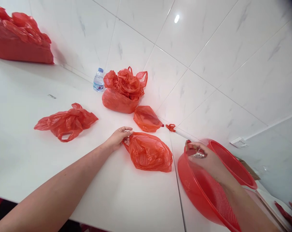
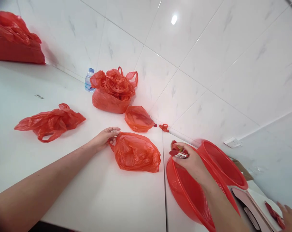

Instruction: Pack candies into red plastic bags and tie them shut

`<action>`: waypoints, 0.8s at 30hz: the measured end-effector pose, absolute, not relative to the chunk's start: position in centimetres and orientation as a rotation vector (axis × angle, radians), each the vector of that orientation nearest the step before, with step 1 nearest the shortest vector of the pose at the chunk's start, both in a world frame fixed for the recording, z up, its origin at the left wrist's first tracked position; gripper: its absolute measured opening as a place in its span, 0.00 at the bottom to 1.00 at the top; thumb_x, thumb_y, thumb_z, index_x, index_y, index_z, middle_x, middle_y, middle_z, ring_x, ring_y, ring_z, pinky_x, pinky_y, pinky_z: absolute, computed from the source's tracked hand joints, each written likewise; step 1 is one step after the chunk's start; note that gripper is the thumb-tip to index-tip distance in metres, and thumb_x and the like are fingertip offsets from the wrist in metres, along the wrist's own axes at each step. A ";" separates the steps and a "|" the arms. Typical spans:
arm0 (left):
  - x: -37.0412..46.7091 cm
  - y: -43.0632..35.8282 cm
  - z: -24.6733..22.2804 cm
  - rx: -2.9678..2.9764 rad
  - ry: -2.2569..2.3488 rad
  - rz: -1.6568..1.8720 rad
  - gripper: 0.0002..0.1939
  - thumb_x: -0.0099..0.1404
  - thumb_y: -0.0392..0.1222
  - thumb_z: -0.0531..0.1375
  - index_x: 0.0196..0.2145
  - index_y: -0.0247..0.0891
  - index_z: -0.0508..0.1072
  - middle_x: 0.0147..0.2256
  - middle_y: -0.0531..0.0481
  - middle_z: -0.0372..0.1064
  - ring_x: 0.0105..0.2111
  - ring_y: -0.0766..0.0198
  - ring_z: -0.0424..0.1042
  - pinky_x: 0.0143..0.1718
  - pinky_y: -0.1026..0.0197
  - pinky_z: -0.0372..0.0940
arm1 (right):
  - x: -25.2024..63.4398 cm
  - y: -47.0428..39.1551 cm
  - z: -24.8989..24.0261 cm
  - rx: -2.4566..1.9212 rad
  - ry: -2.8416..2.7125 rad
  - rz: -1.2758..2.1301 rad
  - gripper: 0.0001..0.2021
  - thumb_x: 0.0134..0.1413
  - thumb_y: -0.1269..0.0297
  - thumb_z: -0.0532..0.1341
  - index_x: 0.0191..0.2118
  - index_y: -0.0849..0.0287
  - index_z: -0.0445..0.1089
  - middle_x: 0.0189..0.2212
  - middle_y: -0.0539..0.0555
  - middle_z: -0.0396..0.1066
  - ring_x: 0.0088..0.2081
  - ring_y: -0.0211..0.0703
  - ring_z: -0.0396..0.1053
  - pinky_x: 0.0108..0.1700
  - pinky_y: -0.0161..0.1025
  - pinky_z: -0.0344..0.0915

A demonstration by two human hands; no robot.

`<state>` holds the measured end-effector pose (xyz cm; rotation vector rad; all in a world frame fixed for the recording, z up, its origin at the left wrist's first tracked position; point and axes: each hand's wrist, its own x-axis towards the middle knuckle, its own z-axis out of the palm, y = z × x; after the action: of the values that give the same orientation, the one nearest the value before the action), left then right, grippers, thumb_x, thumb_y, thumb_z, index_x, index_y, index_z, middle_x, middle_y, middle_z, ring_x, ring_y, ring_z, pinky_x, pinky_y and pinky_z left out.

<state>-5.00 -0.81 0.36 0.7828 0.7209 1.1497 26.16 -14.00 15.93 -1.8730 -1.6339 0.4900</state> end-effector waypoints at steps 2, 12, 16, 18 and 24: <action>-5.0 -0.9 0.4 0.739 0.699 1.141 0.20 0.47 0.39 0.68 0.37 0.35 0.68 0.22 0.55 0.65 0.15 0.76 0.60 0.15 0.71 0.52 | 22.8 -13.6 15.4 -1.839 -1.697 0.694 0.21 0.40 0.63 0.64 0.46 0.52 0.68 0.45 0.54 0.69 0.39 0.47 0.72 0.33 0.40 0.71; -5.0 -1.2 1.0 0.650 0.606 1.101 0.18 0.50 0.34 0.66 0.39 0.35 0.68 0.26 0.53 0.66 0.17 0.77 0.58 0.13 0.74 0.51 | 16.8 -6.3 7.8 -1.568 -2.309 0.448 0.31 0.38 0.75 0.60 0.54 0.49 0.63 0.53 0.53 0.60 0.52 0.45 0.62 0.54 0.44 0.59; -5.1 -1.0 0.9 0.636 0.570 1.116 0.18 0.50 0.34 0.67 0.40 0.35 0.69 0.26 0.53 0.66 0.17 0.77 0.59 0.13 0.74 0.51 | 18.8 -6.7 10.1 -1.623 -2.149 0.297 0.29 0.46 0.65 0.59 0.57 0.48 0.59 0.56 0.53 0.58 0.54 0.45 0.60 0.54 0.45 0.59; -5.1 -0.9 0.8 0.632 0.571 1.122 0.18 0.50 0.34 0.67 0.39 0.35 0.69 0.27 0.52 0.66 0.17 0.77 0.59 0.13 0.74 0.50 | 20.9 -7.6 11.8 -1.712 -1.988 0.162 0.23 0.49 0.60 0.58 0.54 0.50 0.62 0.54 0.54 0.61 0.50 0.46 0.65 0.48 0.44 0.63; -5.1 -0.6 0.4 0.608 0.595 1.132 0.18 0.49 0.34 0.67 0.39 0.35 0.69 0.28 0.51 0.68 0.18 0.76 0.61 0.13 0.74 0.49 | 29.6 -10.7 13.7 -2.175 -1.628 -0.038 0.11 0.50 0.54 0.55 0.32 0.54 0.69 0.33 0.56 0.72 0.36 0.48 0.70 0.36 0.42 0.63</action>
<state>-5.11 -0.64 0.44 0.6082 0.5951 1.1319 29.62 -10.65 13.75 -2.1751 -1.6283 -0.0379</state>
